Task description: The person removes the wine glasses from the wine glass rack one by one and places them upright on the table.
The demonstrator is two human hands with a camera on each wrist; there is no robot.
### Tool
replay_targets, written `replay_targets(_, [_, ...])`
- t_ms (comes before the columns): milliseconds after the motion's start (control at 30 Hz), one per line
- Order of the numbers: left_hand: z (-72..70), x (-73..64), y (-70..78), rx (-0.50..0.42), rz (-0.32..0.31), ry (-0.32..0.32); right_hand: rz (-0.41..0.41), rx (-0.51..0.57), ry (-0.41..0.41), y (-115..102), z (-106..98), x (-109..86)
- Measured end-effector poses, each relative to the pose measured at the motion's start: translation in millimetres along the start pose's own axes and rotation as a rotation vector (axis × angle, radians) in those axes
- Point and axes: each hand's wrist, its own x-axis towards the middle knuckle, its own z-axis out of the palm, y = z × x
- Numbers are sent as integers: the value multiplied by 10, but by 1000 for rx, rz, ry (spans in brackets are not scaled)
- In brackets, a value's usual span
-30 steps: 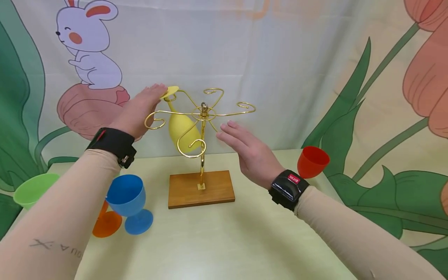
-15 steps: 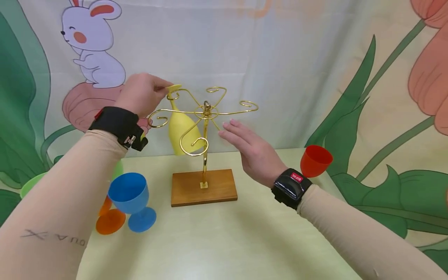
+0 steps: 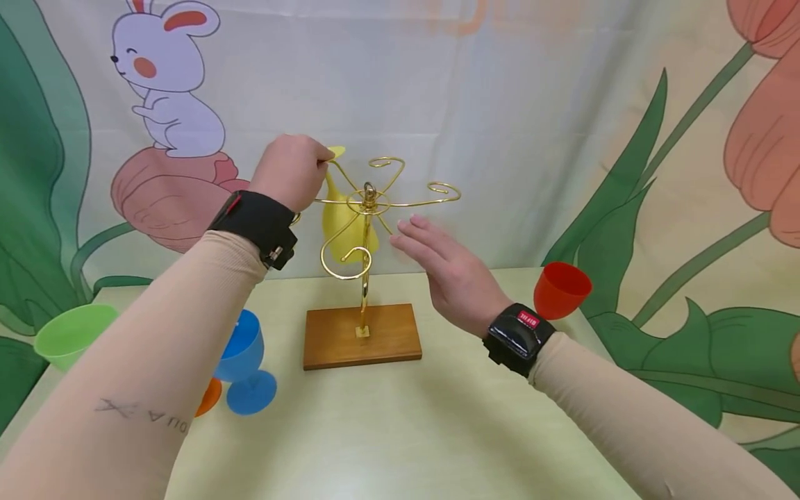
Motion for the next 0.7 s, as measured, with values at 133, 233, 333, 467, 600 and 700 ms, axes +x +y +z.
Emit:
replay_targets(133, [-11, -70, -33, -8, 77, 33, -8, 11, 15, -4, 12, 13])
replay_targets(233, [-57, -140, -63, -11, 116, 43, -12, 11, 22, -8, 10, 15])
replay_targets(333, [-107, -221, -97, -10, 147, 61, -11, 7, 18, -13, 9, 16])
replay_targets(467, [-147, -337, -160, -29, 176, 94, -6, 3, 10, -14, 19, 7])
replay_targets(600, [-186, -467, -275, -36, 154, 125, -2, 0, 3, -13, 27, 4])
replay_targets(700, [-206, -582, -389, -30, 117, 142, -3, -5, -3, -25, 26, 7])
